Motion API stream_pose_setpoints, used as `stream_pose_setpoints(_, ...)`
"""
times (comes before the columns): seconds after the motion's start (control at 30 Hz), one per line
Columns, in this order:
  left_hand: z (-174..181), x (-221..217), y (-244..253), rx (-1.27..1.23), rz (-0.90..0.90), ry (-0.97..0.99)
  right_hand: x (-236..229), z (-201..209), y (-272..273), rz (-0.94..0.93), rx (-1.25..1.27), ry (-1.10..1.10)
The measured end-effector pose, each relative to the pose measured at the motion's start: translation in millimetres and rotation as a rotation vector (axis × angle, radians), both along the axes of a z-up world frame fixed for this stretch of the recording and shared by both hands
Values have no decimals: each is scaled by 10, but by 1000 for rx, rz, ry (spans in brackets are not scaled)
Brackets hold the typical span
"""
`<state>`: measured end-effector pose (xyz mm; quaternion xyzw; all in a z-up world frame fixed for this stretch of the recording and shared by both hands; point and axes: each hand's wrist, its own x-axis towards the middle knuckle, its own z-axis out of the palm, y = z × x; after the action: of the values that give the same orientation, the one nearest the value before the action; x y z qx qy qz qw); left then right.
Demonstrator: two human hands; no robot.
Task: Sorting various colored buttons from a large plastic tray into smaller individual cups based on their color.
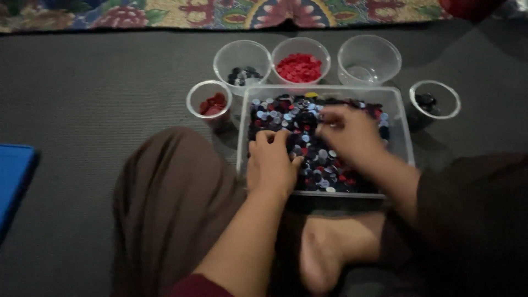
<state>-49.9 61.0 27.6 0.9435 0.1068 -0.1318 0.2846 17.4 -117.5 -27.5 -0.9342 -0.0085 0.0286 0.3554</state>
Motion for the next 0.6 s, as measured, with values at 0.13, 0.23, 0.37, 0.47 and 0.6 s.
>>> stream_pose_setpoints(0.13, -96, 13, -18, 1, -51, 55, -366, -113, -93, 140, -260, 160)
stream_pose_setpoints(0.23, -209, 56, -7, 11, -100, 44, -504, -136, -162, 146, -350, 262)
stream_pose_setpoints(0.37, -159, 27, -6, -8, -163, 43, -605, -21, -165, 50, -210, 218)
stream_pose_setpoints(0.47, -54, -6, 0, -61, -126, 23, -697, 202, -62, 26, -107, 198)
stream_pose_setpoints(0.6, 80, -44, -22, -143, -47, -27, -752, 298, -67, -13, -1, 175)
